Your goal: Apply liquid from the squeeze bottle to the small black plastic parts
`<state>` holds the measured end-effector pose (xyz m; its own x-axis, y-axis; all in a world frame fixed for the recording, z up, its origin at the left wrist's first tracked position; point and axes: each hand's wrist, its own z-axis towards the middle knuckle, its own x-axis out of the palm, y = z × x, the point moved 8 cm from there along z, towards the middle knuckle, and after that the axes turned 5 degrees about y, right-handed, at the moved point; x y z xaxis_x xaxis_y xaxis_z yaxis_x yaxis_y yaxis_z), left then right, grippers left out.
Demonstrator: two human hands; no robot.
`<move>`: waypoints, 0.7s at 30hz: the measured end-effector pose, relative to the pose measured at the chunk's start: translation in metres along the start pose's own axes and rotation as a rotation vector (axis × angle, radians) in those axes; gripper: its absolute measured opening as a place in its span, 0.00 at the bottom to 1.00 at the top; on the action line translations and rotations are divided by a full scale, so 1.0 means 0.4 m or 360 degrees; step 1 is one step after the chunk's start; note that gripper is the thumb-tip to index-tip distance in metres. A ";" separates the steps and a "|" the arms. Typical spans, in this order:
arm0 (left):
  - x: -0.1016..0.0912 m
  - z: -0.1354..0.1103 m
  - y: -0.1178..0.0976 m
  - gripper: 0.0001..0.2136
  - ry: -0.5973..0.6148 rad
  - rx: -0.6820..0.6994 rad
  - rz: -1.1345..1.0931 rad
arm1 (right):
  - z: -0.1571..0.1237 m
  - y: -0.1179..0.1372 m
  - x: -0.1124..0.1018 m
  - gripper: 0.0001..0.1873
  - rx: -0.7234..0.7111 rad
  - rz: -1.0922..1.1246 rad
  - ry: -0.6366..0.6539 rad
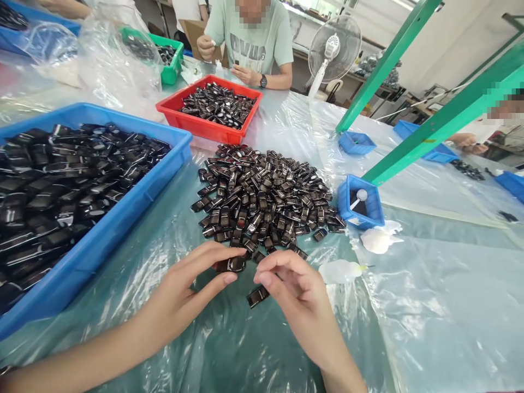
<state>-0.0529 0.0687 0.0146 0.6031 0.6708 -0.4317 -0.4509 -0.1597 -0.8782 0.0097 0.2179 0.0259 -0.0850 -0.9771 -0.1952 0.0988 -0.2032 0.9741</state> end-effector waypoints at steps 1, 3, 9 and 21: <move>0.003 -0.001 -0.004 0.13 0.0017 0.0045 0.0029 | -0.008 -0.019 0.008 0.03 0.0107 0.0270 0.0039; 0.010 -0.002 -0.013 0.14 0.0048 0.0141 0.0074 | -0.019 -0.050 0.030 0.02 0.0272 0.0611 0.0106; 0.021 -0.001 -0.042 0.12 0.0135 0.0332 0.0186 | -0.016 -0.075 0.044 0.01 0.0360 0.0844 0.0062; 0.010 -0.016 -0.090 0.13 0.0037 0.0662 0.0354 | -0.015 -0.079 0.077 0.08 0.0462 0.1054 0.0251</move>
<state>-0.0300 0.0725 0.0431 0.4745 0.6359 -0.6086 -0.7934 0.0095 -0.6086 0.0099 0.1939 -0.0114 0.0469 -0.8913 0.4510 -0.1883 0.4355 0.8803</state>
